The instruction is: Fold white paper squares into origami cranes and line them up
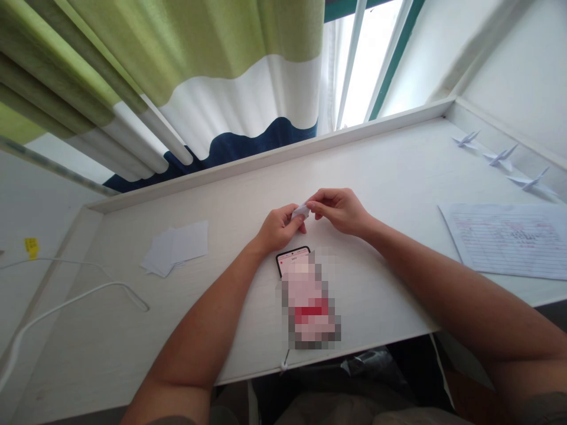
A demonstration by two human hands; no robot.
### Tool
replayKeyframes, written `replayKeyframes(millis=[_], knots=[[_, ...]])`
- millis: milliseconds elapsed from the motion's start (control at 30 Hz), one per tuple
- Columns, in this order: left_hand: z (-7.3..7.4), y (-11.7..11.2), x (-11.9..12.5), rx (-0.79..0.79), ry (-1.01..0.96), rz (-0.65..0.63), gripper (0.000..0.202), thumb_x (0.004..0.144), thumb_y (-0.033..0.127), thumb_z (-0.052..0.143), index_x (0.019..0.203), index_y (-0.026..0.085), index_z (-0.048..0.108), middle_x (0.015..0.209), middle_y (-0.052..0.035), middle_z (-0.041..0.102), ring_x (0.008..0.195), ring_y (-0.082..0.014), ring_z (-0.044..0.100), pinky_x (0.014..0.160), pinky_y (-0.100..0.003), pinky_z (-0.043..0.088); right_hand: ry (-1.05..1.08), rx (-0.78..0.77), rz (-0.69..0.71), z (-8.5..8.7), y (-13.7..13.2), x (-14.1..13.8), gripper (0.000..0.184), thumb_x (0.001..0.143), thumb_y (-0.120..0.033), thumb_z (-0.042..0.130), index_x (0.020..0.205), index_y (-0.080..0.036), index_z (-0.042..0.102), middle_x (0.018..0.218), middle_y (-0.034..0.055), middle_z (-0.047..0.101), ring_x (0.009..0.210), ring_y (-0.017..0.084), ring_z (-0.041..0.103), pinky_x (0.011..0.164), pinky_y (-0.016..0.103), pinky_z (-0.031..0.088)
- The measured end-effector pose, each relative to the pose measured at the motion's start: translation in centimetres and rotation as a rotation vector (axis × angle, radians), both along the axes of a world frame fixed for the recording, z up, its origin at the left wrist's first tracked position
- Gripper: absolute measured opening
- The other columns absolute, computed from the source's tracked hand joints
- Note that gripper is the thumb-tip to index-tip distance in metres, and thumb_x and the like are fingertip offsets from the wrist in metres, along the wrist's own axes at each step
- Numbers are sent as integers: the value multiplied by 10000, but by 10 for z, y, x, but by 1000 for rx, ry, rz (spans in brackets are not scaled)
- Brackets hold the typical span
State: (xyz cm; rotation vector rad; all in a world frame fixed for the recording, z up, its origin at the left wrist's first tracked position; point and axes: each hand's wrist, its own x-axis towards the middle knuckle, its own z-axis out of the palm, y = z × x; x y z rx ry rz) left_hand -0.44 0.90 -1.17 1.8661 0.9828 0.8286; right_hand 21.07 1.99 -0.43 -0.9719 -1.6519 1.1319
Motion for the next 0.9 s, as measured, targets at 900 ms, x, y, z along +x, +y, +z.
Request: replayKeyframes(millis=[900], knots=[[0, 2, 0, -187, -127, -18, 323, 962, 493, 705, 916, 174, 687, 708, -47, 765, 710, -187, 725, 766, -328, 551, 30, -27, -29, -1, 4, 2, 350, 835, -557, 828, 827, -216, 748, 894, 53, 750, 862, 216, 676, 814, 403, 571]])
